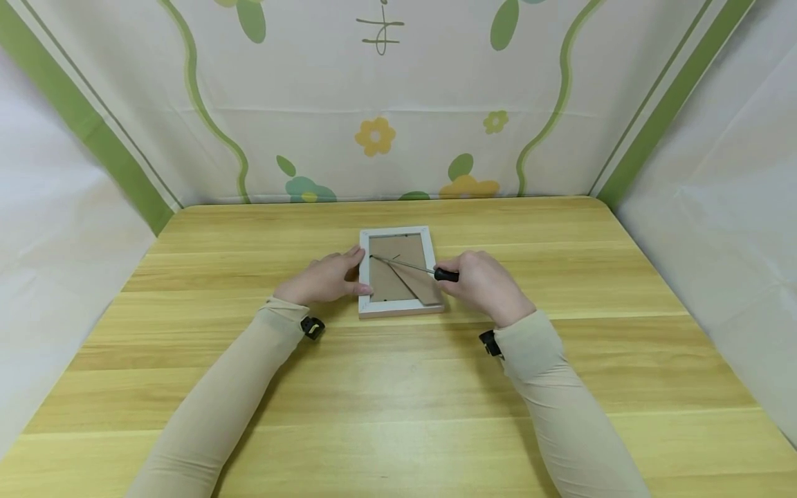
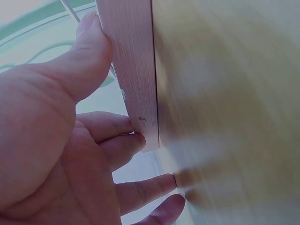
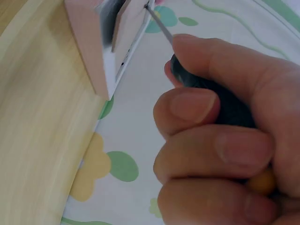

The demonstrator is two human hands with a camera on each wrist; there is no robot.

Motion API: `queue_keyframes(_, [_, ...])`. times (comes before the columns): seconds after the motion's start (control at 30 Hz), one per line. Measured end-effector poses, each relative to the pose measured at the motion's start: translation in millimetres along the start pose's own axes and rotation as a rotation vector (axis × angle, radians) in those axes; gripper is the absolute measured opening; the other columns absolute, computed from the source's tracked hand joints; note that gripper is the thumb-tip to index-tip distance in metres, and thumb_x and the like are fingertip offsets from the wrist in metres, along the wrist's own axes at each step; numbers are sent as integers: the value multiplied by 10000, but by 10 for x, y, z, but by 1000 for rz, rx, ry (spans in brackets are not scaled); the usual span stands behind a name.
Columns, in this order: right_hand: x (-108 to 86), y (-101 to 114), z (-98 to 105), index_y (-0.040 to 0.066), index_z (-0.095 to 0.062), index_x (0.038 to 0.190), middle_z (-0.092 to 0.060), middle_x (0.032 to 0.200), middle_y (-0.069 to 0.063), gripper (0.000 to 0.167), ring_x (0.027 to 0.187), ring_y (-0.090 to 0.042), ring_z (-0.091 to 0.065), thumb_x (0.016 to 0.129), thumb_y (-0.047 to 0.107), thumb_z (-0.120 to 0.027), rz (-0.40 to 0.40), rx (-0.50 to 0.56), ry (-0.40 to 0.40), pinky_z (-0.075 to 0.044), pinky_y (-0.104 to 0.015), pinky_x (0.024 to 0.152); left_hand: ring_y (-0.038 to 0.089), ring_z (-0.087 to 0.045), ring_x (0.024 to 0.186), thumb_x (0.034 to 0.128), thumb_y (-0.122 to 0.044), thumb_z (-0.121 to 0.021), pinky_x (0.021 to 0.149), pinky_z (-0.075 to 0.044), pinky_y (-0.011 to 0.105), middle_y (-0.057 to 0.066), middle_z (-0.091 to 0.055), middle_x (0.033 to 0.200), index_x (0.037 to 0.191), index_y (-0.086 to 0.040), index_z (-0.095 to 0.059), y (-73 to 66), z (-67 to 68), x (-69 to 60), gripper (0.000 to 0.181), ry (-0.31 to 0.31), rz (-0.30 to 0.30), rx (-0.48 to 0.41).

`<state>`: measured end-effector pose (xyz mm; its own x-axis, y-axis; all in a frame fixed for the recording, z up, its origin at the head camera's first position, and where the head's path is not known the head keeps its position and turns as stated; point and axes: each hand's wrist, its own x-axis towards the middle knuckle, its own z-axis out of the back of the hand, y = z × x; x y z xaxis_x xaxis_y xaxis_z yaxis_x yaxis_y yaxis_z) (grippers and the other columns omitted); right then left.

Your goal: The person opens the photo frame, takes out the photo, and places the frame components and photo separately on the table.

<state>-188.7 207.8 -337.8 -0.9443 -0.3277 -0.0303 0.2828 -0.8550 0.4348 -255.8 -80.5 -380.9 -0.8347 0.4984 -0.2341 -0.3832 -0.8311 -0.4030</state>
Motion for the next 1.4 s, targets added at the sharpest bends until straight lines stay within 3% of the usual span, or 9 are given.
queue_keyframes(0.23, [-7,59,-3,50,-685,1267,-713,1087,-193,374,581,-152,-545,925,196,-722,30,-73,-37,-448,-303,522,411,-190,1463,910,-574,-618,1122,-154,653,66,-131,1641,1592,-116,-181,3,0,6,930,3,6,-4])
queue_keyframes(0.5, [49,-48,-25,87,-724,1221,-738,1012,-150,336,573,-139,-551,907,208,-745,117,-133,-107,-446,-300,508,413,-190,1462,914,-553,-629,1123,-154,650,62,-127,1642,1592,-116,-180,-2,20,-16,922,4,7,-7])
queue_keyframes(0.8, [128,-218,14,121,-704,1261,-735,1027,-159,355,497,-116,-447,918,211,-732,105,-91,-49,-391,-311,492,404,-191,1464,917,-561,-618,1130,-170,631,55,-130,1641,1591,-115,-182,3,18,-14,918,5,7,-1])
queue_keyframes(1.03, [343,-384,237,216,-719,1250,-700,1178,-116,368,740,-185,-608,896,309,-753,84,-178,38,-461,-361,585,431,-190,1457,919,-554,-622,1126,-168,639,55,-132,1642,1591,-117,-183,-20,-5,-8,914,4,6,-4])
queue_keyframes(1.17, [512,-425,407,236,-734,1228,-714,1163,-70,370,907,-227,-667,878,351,-765,106,-208,86,-509,-427,694,439,-198,1452,916,-553,-629,1128,-168,636,56,-130,1641,1589,-117,-190,-32,6,-11,915,4,8,-9])
queue_keyframes(1.4, [797,-507,556,205,-756,1185,-729,1125,-33,361,994,-223,-691,856,352,-777,154,-158,173,-536,-434,826,432,-205,1452,912,-547,-639,1129,-171,633,67,-139,1638,1588,-110,-193,-27,8,3,919,5,17,-9])
